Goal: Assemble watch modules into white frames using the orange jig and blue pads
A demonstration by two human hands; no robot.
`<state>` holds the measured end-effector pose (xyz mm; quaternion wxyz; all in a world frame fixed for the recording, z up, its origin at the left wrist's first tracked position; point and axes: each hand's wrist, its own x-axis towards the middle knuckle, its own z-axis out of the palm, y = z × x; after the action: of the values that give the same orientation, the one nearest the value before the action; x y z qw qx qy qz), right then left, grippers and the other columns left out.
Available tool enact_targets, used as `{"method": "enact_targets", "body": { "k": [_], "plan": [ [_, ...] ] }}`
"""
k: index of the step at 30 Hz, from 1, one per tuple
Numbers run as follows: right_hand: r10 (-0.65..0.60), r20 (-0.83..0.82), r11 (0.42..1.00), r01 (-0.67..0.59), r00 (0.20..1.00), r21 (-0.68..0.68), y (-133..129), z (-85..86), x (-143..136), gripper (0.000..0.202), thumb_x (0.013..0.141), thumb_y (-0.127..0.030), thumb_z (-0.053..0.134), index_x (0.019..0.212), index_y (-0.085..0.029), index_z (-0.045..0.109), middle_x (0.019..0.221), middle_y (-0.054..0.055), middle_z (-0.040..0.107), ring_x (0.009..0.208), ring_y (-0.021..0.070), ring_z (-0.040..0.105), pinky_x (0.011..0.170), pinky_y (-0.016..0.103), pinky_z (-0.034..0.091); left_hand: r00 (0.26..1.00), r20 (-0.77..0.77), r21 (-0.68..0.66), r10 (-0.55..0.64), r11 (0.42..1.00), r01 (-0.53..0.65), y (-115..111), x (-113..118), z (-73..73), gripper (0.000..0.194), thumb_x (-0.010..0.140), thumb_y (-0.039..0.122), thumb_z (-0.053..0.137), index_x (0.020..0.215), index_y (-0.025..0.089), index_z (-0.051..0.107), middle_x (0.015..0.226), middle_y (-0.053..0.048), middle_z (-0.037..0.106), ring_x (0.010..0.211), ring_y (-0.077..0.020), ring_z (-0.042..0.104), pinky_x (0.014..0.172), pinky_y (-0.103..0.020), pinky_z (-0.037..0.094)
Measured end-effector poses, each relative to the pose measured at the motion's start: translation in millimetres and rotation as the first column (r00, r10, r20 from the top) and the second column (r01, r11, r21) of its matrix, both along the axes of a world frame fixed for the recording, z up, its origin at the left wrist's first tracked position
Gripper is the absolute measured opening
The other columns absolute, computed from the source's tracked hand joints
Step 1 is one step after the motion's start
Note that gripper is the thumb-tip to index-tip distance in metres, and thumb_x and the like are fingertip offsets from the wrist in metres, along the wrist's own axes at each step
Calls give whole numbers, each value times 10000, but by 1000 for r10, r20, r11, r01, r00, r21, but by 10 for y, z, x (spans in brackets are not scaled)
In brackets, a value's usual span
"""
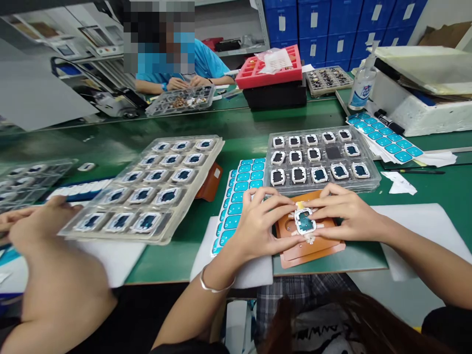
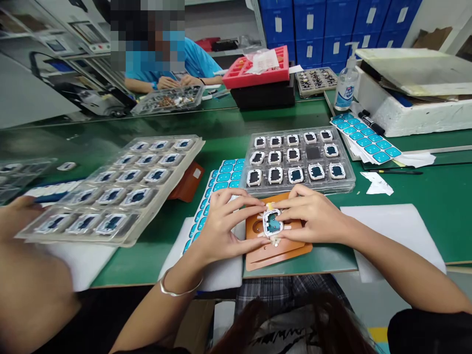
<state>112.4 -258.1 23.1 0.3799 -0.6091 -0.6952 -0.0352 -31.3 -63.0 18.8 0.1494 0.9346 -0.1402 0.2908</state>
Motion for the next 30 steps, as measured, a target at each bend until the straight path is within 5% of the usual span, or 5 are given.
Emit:
{"method": "enact_targets", "body": {
  "k": [7, 12, 18, 24, 30],
  "plan": [
    [30, 14, 995, -29, 999, -91, 4, -3, 42, 131, 860, -305, 670, 838, -208, 756, 1043, 62, 757, 813, 209, 518, 705, 362, 522, 999, -44, -41, -27, 999, 25, -14, 16, -29, 430, 732, 557, 767, 976, 216, 672, 959, -42, 712, 981, -260, 532, 840, -427, 341],
    [15, -52, 996, -19, 999, -83, 15, -2, 33, 277, 807, -270, 677, 1072, -188, 686, 943, 72, 719, 820, 202, 544, 686, 338, 513, 995, -45, -259, -89, 963, 75, -88, 40, -58, 195, 875, 407, 672, 1019, 276, 688, 972, -8, 722, 949, -207, 544, 874, -400, 414],
    [-20, -227, 999, 25, 974, 20, 41, 15, 16, 266, 719, -237, 728, 966, -201, 636, 907, 53, 714, 788, 181, 594, 686, 324, 506, 998, -60, -308, -28, 951, 9, -8, 56, -28, 567, 640, 663, 775, 954, 218, 614, 1002, -51, 685, 941, -230, 578, 851, -402, 421],
    [8, -532, 1000, -20, 847, -17, 67, 4, -40, 366, 722, -264, 751, 1032, -208, 564, 975, 57, 703, 814, 167, 666, 700, 299, 536, 981, 36, -297, -190, 935, 192, -35, 59, -18, 248, 903, 457, 626, 1022, 243, 589, 928, -12, 665, 883, -181, 561, 826, -353, 430],
    [69, -807, 967, -239, 586, -91, 76, -7, -28, 483, 714, -299, 773, 1088, -225, 476, 966, 37, 695, 821, 158, 695, 743, 296, 555, 990, 9, -149, -138, 979, 138, -40, 26, -13, 480, 968, 505, 475, 1423, 359, 419, 1184, -70, 565, 1064, -232, 520, 930, -414, 405]
  ]
}}
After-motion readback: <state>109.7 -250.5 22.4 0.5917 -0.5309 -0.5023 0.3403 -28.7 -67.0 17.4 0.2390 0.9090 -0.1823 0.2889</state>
